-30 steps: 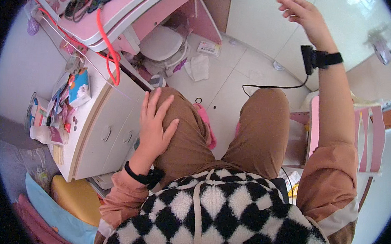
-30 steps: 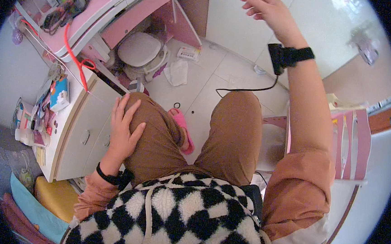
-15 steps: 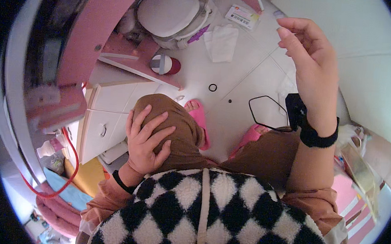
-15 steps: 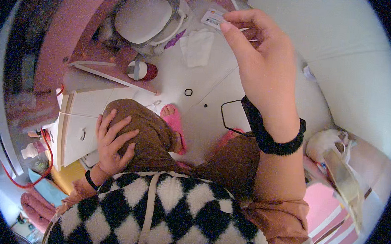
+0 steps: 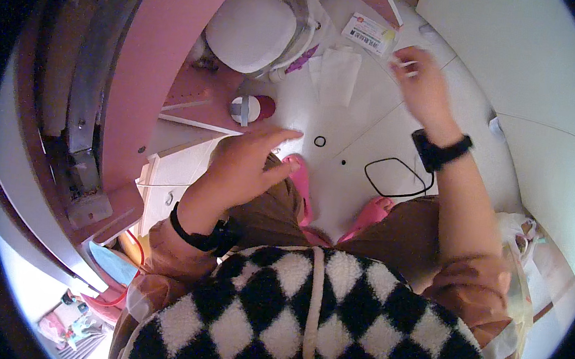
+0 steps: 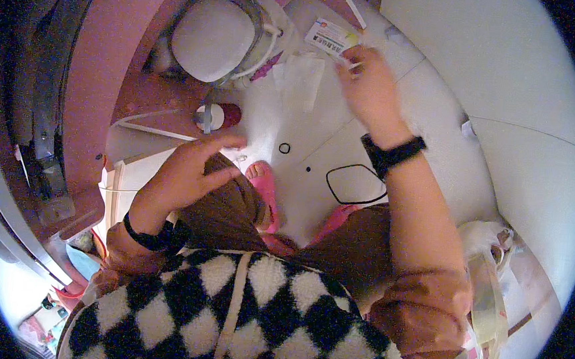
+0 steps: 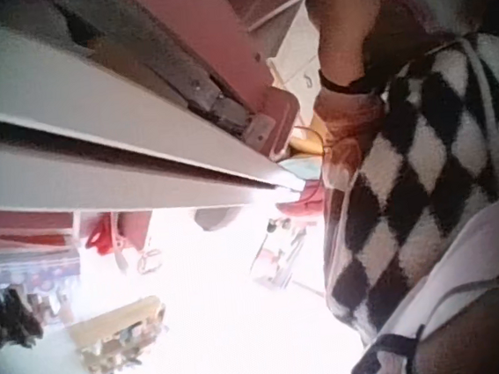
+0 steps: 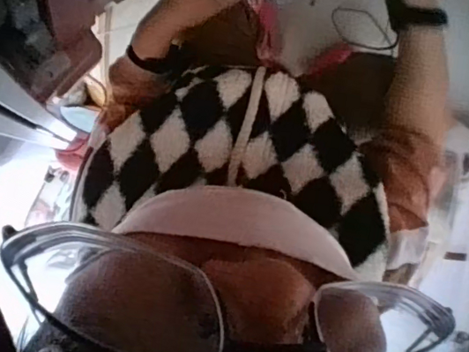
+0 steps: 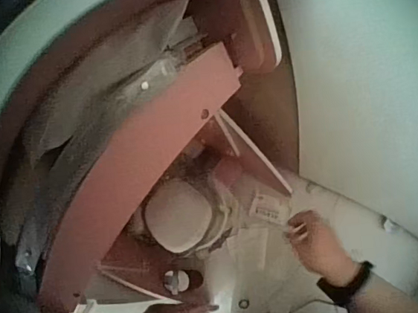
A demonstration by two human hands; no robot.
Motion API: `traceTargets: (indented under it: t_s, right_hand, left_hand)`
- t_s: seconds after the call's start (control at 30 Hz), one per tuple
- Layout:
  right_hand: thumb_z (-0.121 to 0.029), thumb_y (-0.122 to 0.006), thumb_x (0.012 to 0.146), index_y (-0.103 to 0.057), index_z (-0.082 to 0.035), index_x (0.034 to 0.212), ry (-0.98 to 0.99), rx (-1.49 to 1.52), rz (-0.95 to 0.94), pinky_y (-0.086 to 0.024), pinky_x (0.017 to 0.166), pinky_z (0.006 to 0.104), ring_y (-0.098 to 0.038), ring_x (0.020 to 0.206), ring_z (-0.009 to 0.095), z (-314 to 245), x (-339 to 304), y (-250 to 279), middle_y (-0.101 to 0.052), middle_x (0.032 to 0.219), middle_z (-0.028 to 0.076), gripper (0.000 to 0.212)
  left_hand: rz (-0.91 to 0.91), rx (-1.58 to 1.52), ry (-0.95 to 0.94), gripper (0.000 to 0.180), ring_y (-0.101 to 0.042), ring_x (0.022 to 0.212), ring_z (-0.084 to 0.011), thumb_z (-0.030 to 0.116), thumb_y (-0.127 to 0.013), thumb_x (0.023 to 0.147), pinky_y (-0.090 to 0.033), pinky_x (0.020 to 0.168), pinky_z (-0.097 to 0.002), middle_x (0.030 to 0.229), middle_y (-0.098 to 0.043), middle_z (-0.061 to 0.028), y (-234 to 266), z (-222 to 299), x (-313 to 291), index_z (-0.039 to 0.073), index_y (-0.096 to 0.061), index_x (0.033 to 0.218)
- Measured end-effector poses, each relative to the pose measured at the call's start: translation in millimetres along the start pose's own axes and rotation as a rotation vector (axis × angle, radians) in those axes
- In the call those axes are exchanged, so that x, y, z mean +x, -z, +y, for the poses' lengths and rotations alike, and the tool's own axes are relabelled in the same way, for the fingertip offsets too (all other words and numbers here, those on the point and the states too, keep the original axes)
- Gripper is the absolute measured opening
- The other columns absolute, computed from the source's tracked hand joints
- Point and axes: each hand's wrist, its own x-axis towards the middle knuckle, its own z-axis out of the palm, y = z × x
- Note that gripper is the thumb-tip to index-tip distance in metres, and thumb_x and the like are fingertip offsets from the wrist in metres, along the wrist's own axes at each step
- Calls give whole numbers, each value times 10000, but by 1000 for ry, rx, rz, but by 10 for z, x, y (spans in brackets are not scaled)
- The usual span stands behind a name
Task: The person plugs a phone into a charger, then opens a drawer to retrieve and handle small items including a blue box and a white packet. They wipe the phone screen with a cloth and place it on the desk.
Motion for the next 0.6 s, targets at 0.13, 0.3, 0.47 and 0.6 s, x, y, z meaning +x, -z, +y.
traceTargets:
  t_s: [0.13, 0.3, 0.47, 0.6]
  right_hand:
    - [-315, -754, 846, -710, -143, 1116, 314, -296, -594, -461, 1011, 458, -514, 1210, 349, 461, 52, -1044, -582, 1270, 130, 323]
    - [-455, -710, 852, -687, -320, 1274, 295, -669, -929, -331, 1135, 597, -115, 1493, 509, 897, -108, -2140, -234, 1636, 129, 444]
    - [-298, -615, 931, -718, -252, 1222, 263, -679, -639, -417, 1081, 553, -277, 1430, 464, 1201, -76, -2635, -359, 1555, 99, 312]
    - [-220, -576, 940, -707, -164, 1177, -37, -727, -707, -459, 1042, 498, -409, 1367, 352, 1427, -40, -2520, -543, 1384, 80, 277]
  left_hand:
    - [199, 213, -129, 475, -560, 1220, -352, 216, -748, 807, -422, 1075, -445, 1306, -614, -134, 4, -148, -8, 88, -637, 1251]
    - [475, 289, -185, 337, -595, 1168, -319, 172, -725, 797, -425, 1060, -462, 1201, -667, -94, -226, -469, -198, 97, -689, 1123]
    - [471, 219, -119, 294, -615, 1123, -333, 157, -719, 797, -442, 1032, -450, 1157, -688, -96, -245, -644, -67, 93, -695, 1083]
    - [365, 117, -32, 275, -614, 1109, -342, 167, -714, 821, -450, 1018, -444, 1135, -684, -113, -225, -520, -119, 90, -686, 1083]
